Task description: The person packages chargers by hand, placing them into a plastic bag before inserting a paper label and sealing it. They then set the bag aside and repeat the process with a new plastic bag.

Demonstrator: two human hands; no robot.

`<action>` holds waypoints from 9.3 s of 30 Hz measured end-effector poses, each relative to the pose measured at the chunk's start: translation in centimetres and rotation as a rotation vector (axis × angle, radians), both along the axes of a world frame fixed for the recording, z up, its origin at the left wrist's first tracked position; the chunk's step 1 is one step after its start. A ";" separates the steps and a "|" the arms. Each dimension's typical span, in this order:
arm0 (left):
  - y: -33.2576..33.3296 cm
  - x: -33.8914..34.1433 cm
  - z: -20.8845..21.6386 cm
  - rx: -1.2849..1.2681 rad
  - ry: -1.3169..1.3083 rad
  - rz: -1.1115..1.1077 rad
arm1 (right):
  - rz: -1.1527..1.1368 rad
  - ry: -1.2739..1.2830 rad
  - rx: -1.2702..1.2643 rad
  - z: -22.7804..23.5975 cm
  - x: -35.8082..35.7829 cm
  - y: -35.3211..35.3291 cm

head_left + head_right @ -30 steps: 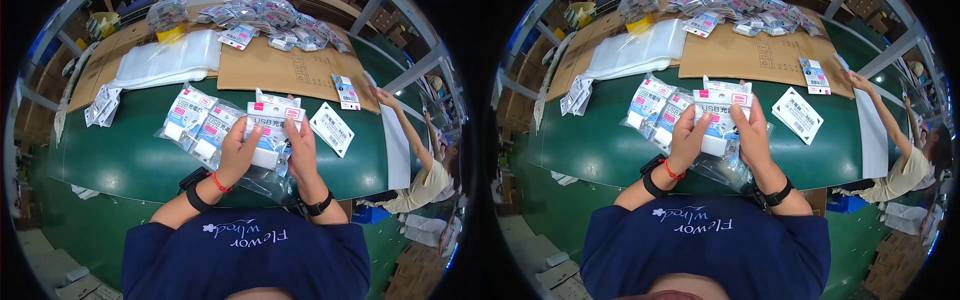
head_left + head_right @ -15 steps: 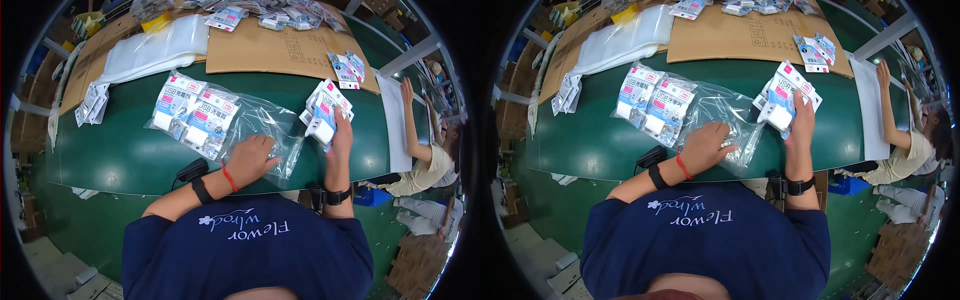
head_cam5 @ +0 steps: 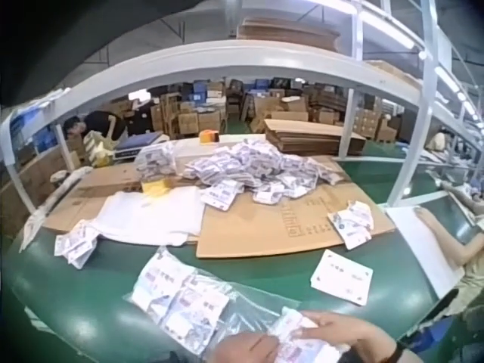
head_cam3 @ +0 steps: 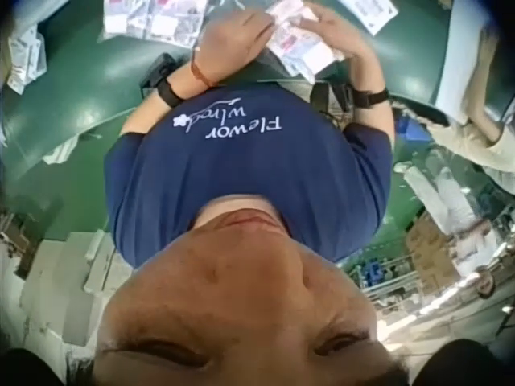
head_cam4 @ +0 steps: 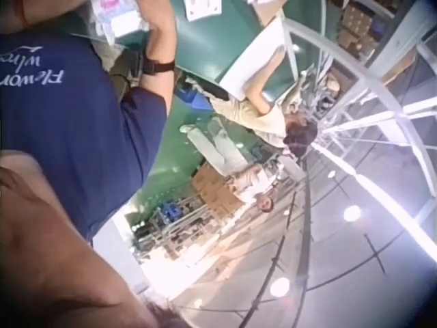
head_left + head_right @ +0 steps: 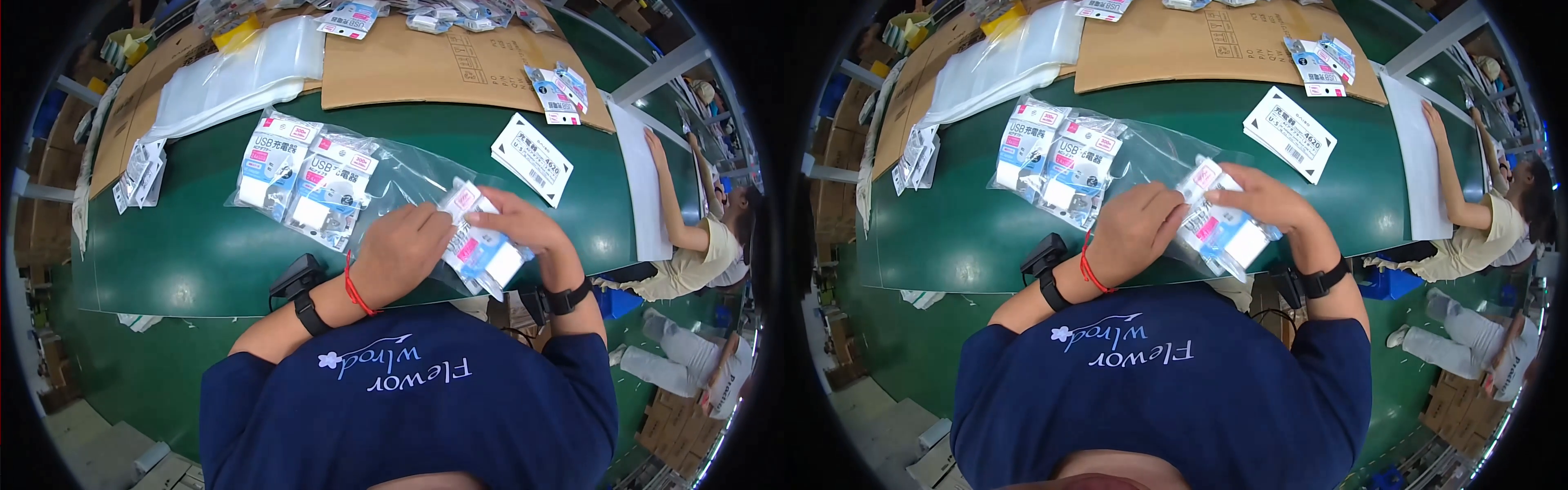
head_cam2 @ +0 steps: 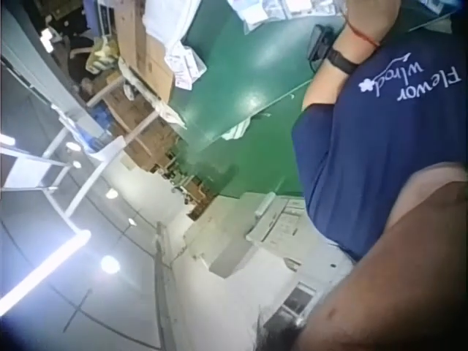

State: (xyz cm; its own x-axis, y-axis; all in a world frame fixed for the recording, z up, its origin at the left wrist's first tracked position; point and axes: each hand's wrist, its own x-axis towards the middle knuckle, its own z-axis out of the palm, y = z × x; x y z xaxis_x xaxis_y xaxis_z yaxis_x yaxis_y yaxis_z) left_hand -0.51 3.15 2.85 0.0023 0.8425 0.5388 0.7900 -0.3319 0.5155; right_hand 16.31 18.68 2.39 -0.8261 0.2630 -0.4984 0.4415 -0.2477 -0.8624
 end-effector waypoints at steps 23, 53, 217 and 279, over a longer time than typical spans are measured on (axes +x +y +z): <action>-1.6 -0.1 0.7 0.175 0.056 -0.126 | -0.321 0.294 0.040 -3.0 -9.3 -6.1; -3.9 -8.3 1.1 -0.261 0.287 0.310 | 0.005 0.486 0.435 9.7 0.9 -3.9; -1.5 -9.5 0.4 -0.168 0.320 0.033 | 0.129 -0.187 0.197 -0.3 2.2 -3.2; 0.1 5.1 -2.5 0.110 0.231 -0.544 | -1.640 -0.629 0.456 -35.1 35.9 -13.6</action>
State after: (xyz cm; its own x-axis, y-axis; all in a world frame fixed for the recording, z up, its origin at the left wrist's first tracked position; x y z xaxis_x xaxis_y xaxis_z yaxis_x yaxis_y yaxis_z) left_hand 4.55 3.26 0.36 0.5451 0.6264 0.5571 0.5789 -0.7620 0.2904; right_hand 52.19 5.06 -32.66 0.6446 0.7177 -0.2634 0.2711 -0.5367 -0.7991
